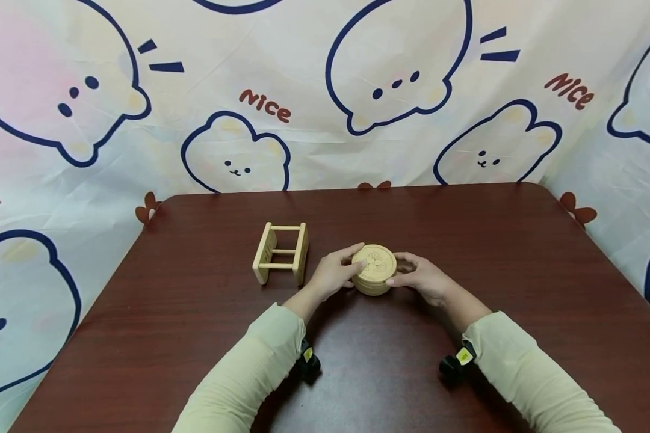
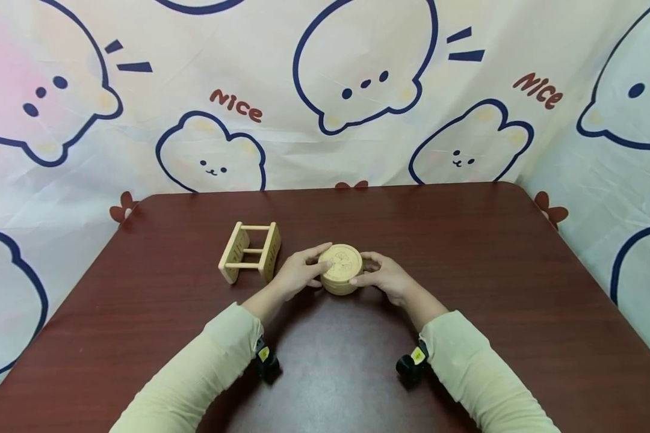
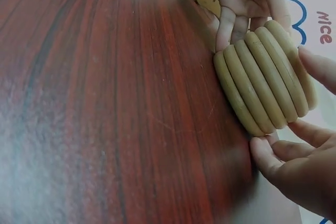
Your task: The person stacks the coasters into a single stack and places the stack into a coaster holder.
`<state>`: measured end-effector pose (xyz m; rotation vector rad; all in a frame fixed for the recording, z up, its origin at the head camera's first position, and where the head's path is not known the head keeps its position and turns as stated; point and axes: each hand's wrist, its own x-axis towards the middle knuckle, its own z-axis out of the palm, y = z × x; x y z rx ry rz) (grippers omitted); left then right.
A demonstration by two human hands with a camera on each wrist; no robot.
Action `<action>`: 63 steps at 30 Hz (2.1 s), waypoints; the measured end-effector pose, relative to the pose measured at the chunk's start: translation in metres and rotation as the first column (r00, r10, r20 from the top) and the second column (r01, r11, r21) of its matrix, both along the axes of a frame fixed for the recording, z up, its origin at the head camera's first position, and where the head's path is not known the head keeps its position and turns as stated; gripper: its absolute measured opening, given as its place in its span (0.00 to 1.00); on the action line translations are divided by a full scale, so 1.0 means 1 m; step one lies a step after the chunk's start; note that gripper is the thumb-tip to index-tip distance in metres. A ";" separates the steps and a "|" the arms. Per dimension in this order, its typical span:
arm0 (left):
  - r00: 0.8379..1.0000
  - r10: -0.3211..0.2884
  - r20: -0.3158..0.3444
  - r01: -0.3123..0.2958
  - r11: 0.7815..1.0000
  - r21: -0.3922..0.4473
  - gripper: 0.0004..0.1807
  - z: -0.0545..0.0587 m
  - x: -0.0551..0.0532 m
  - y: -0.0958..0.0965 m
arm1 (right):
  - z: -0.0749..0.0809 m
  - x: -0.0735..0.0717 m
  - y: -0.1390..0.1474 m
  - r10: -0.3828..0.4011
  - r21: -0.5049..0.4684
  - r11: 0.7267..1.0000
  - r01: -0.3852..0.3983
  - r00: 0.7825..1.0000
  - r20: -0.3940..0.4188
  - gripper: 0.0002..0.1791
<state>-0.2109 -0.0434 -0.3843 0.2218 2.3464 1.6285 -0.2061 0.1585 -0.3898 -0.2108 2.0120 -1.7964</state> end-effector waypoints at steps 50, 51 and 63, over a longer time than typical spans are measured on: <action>0.996 0.010 0.088 -0.039 0.941 0.335 0.24 -0.005 -0.001 -0.014 | -0.006 0.002 -0.020 0.051 -0.285 0.958 -0.024 0.995 0.086 0.46; 0.996 0.008 0.091 -0.038 0.941 0.336 0.24 -0.004 -0.002 -0.014 | -0.006 0.002 -0.021 0.056 -0.290 0.957 -0.028 0.994 0.090 0.46; 0.994 0.003 0.113 -0.042 0.938 0.343 0.24 -0.007 -0.004 -0.017 | -0.005 0.009 -0.027 -0.022 -0.298 0.954 0.041 0.998 0.067 0.43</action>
